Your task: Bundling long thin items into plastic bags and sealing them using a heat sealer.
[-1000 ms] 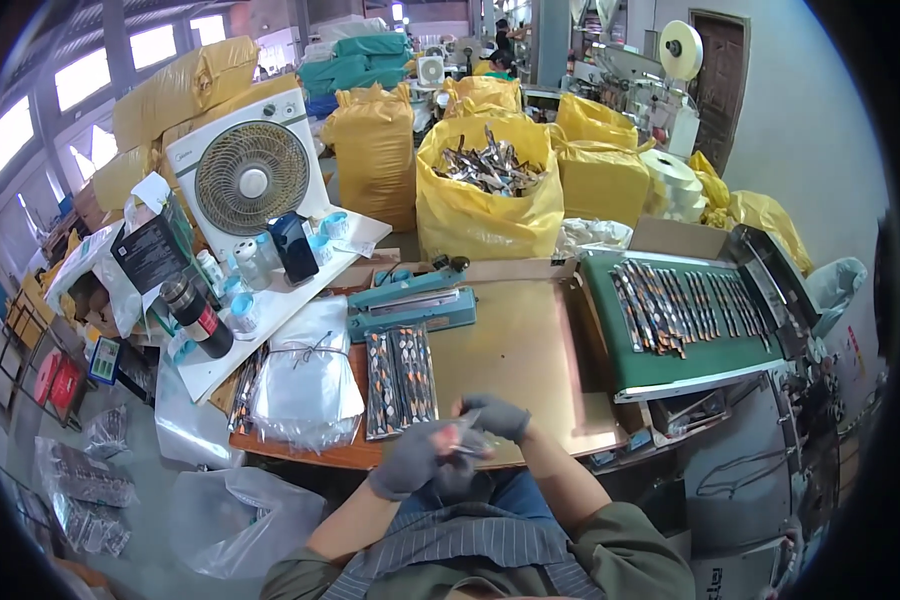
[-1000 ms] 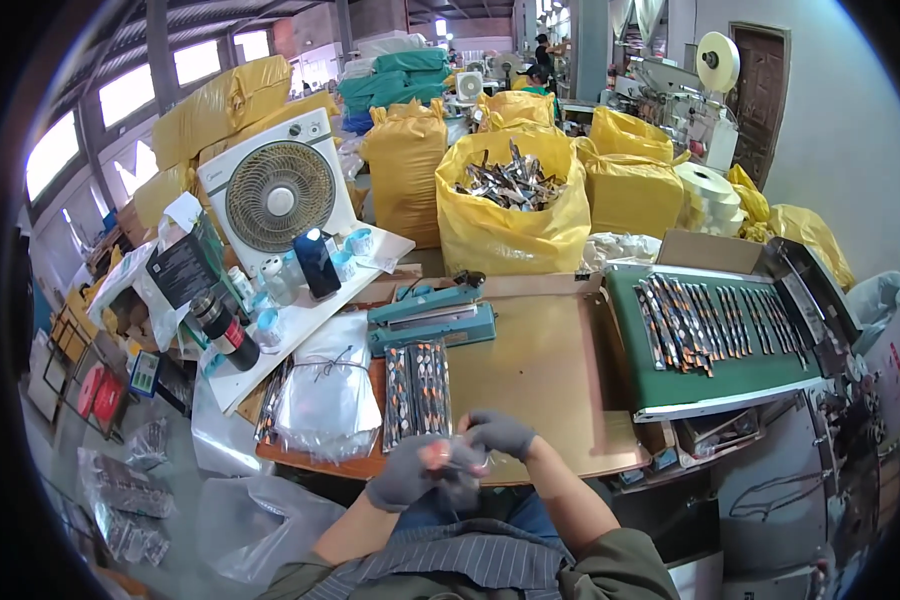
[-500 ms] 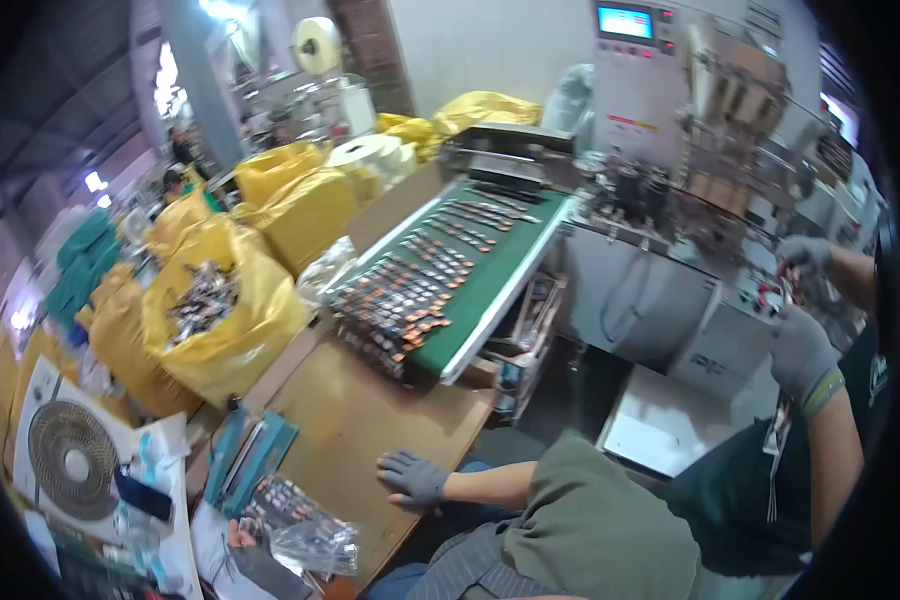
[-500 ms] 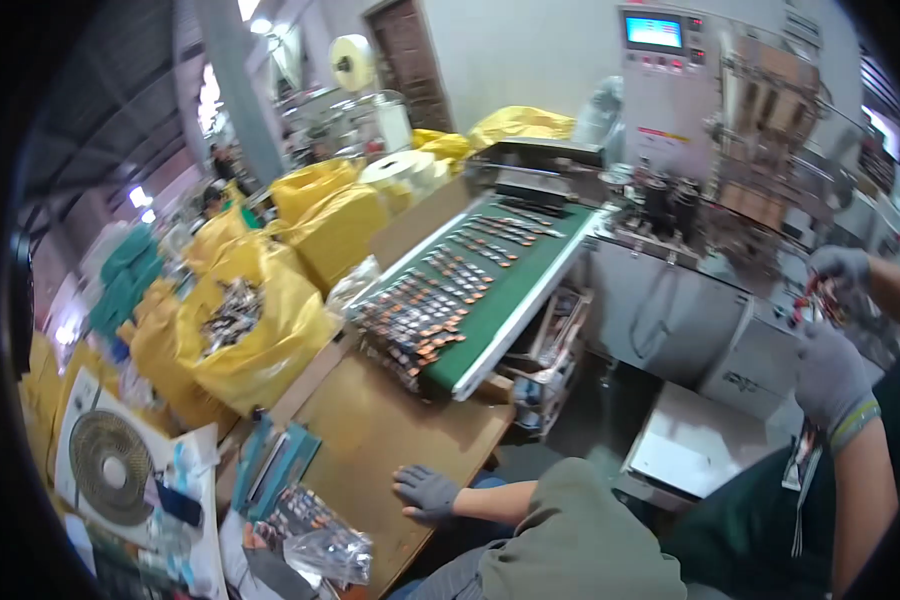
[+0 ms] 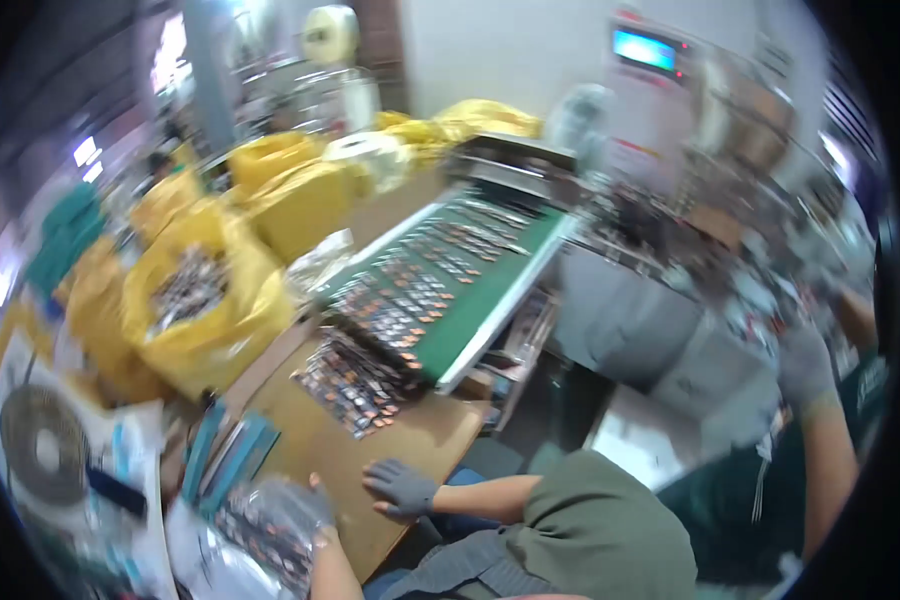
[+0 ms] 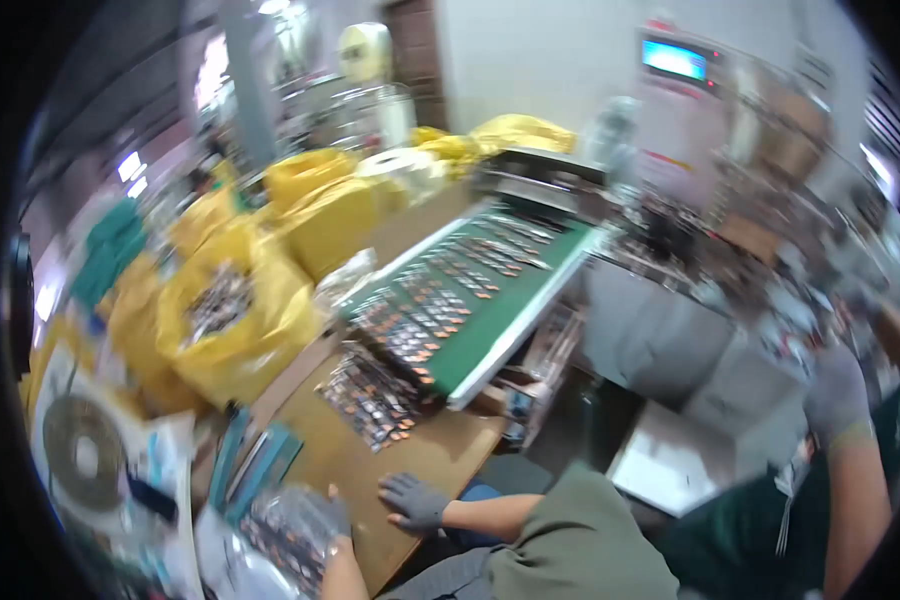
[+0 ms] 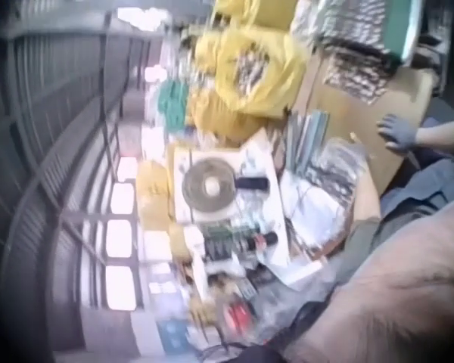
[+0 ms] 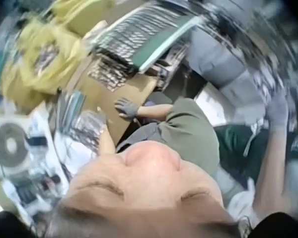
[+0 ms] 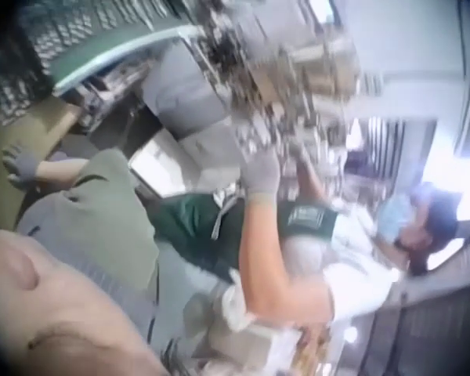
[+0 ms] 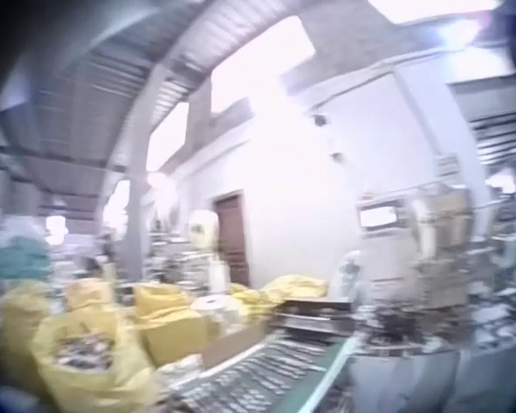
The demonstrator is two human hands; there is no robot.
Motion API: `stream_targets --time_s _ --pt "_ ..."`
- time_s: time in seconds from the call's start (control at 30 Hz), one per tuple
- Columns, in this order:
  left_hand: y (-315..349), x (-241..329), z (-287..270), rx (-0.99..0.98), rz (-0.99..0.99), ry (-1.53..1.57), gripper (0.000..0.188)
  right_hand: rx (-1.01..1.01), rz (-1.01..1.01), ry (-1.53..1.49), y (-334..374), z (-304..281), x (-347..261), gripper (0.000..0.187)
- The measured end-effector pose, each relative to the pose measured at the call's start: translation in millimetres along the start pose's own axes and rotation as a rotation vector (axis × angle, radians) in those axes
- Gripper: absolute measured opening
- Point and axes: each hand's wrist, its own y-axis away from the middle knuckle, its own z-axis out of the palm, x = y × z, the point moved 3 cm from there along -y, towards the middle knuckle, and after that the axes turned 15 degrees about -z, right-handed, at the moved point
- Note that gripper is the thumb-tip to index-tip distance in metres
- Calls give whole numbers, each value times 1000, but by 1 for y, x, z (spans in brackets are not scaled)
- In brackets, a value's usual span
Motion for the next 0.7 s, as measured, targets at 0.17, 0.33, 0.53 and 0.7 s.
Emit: stream_targets --time_s 0.17,0.33,0.53,0.7 --pt "8 24 -22 20 37 397 73 30 82 58 4 -30 -6 50" --pt "4 -8 24 188 -15 222 70 -46 40 72 -12 -24 -21 53" --pt "4 -1 24 194 -5 228 70 -67 65 66 -9 -33 -18 53" --pt "0 1 38 180 -37 290 70 -67 71 66 -8 -32 -16 55"
